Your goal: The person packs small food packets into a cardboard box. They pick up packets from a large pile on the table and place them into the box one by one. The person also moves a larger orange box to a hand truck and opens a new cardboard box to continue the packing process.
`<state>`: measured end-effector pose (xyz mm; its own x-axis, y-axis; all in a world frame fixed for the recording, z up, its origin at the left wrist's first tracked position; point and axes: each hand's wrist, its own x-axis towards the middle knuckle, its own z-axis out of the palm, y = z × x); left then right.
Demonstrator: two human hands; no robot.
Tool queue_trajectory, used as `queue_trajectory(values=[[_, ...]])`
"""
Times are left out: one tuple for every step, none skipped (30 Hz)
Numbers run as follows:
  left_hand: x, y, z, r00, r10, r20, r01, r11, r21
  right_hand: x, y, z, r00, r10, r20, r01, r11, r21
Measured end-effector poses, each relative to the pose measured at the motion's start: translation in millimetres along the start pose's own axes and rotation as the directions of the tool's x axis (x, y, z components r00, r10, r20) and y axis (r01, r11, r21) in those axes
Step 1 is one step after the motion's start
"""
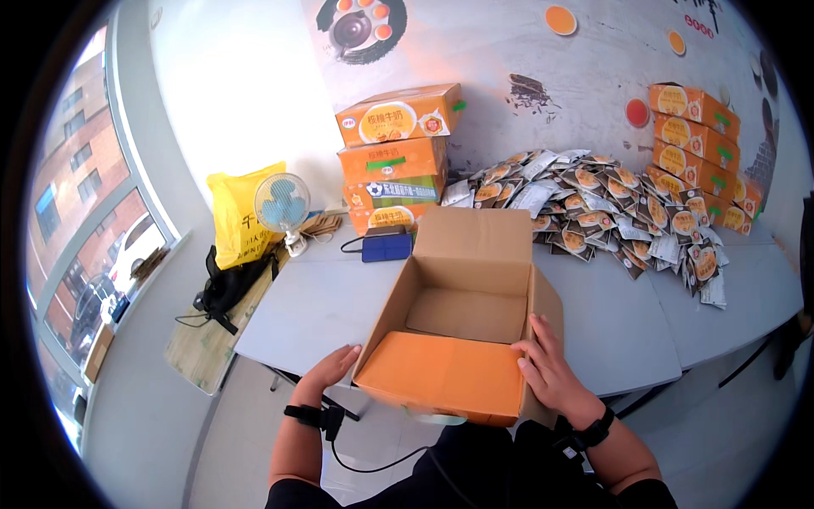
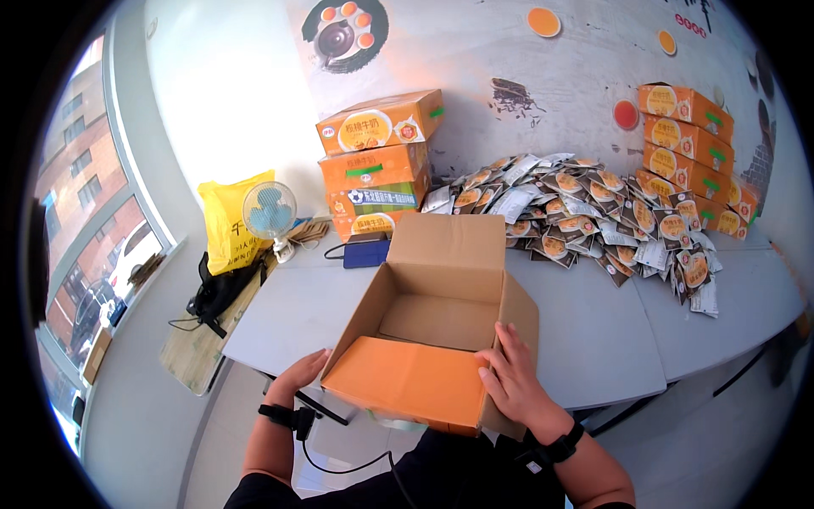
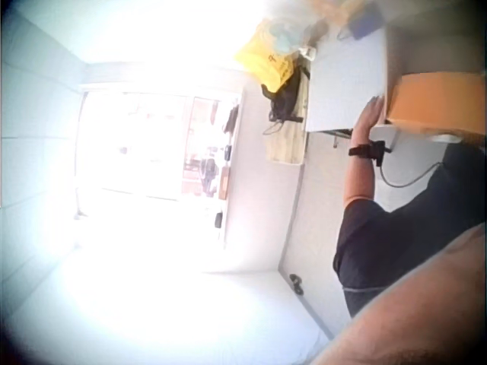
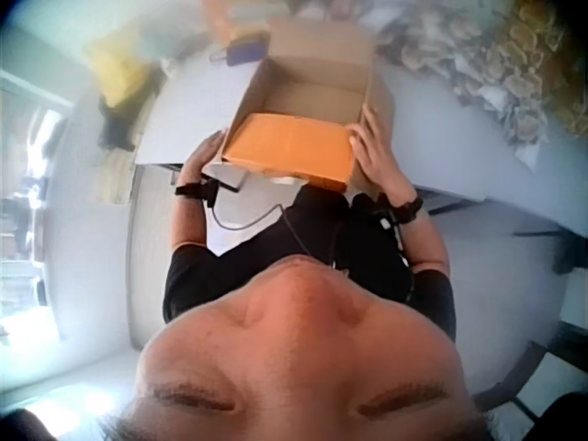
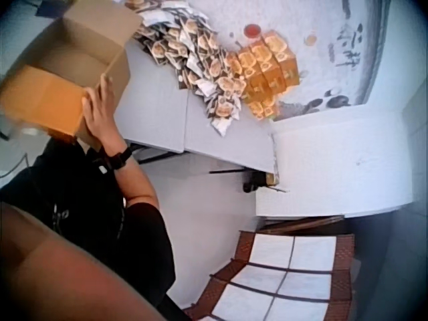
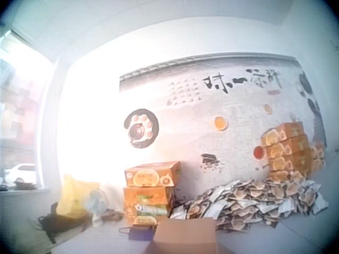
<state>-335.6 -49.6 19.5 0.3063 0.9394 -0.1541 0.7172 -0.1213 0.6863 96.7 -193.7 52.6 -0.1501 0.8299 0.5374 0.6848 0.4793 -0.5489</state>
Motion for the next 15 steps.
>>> queue_trajectory(values=[[-2.3,10.7,0.0,1.000,0.010,0.003,-0.010,0.999,0.041,1.1,1.3,0.6,1.000,0.007,0.004,-0.007,1.000,0.000],[-2.1,23.4,-10.2,1.000,0.017,0.004,-0.018,0.997,0.082,4.2,2.7,1.8,1.000,0.013,0.009,-0.013,1.000,0.002],[-3.9,35.8,-19.2,1.000,0.021,0.006,-0.021,0.993,0.118,6.2,3.3,3.2,1.000,0.019,0.021,-0.019,1.000,0.005],[-7.6,39.3,-29.6,0.990,0.107,-0.095,-0.079,0.963,0.256,8.7,1.6,4.6,0.999,0.020,0.034,-0.020,1.000,0.012],[-8.6,41.4,-38.5,0.962,0.205,-0.178,-0.122,0.912,0.392,11.9,-0.2,7.3,0.999,0.023,0.047,-0.023,1.000,0.015],[-13.8,54.0,-47.1,0.929,0.281,-0.241,-0.165,0.898,0.408,15.0,-1.6,10.3,0.998,0.027,0.057,-0.028,0.999,0.022],[-19.7,70.6,-56.0,0.885,0.357,-0.298,-0.210,0.879,0.428,18.0,-2.6,13.8,0.998,0.025,0.063,-0.026,1.000,0.009],[-27.6,93.0,-61.7,0.877,0.402,-0.262,-0.261,0.858,0.443,20.6,-3.8,17.8,0.997,0.024,0.069,-0.024,1.000,-0.002],[-31.2,114.5,-61.5,0.865,0.448,-0.224,-0.313,0.833,0.457,22.8,-4.7,22.0,0.997,0.025,0.072,-0.025,1.000,-0.014],[-31.8,130.8,-58.0,0.866,0.476,-0.151,-0.355,0.799,0.486,26.1,-6.6,25.3,0.998,0.014,0.069,-0.013,1.000,-0.013],[-29.7,141.6,-50.4,0.863,0.501,-0.072,-0.400,0.762,0.510,28.5,-7.7,29.3,0.998,0.006,0.064,-0.005,1.000,-0.012],[-26.6,145.5,-39.6,0.857,0.516,-0.005,-0.432,0.722,0.541,30.1,-9.1,32.9,0.998,-0.004,0.059,0.004,1.000,-0.008],[-20.1,145.5,-27.4,0.846,0.529,0.062,-0.466,0.679,0.568,31.7,-8.5,36.8,0.998,-0.013,0.056,0.014,1.000,-0.014],[-14.5,143.2,-18.1,0.832,0.539,0.130,-0.502,0.633,0.589,32.9,-7.6,40.4,0.998,-0.022,0.054,0.023,1.000,-0.020],[-8.8,140.3,-12.8,0.860,0.482,0.170,-0.479,0.645,0.595,35.6,-8.1,43.0,0.998,-0.033,0.050,0.034,0.999,-0.027]])
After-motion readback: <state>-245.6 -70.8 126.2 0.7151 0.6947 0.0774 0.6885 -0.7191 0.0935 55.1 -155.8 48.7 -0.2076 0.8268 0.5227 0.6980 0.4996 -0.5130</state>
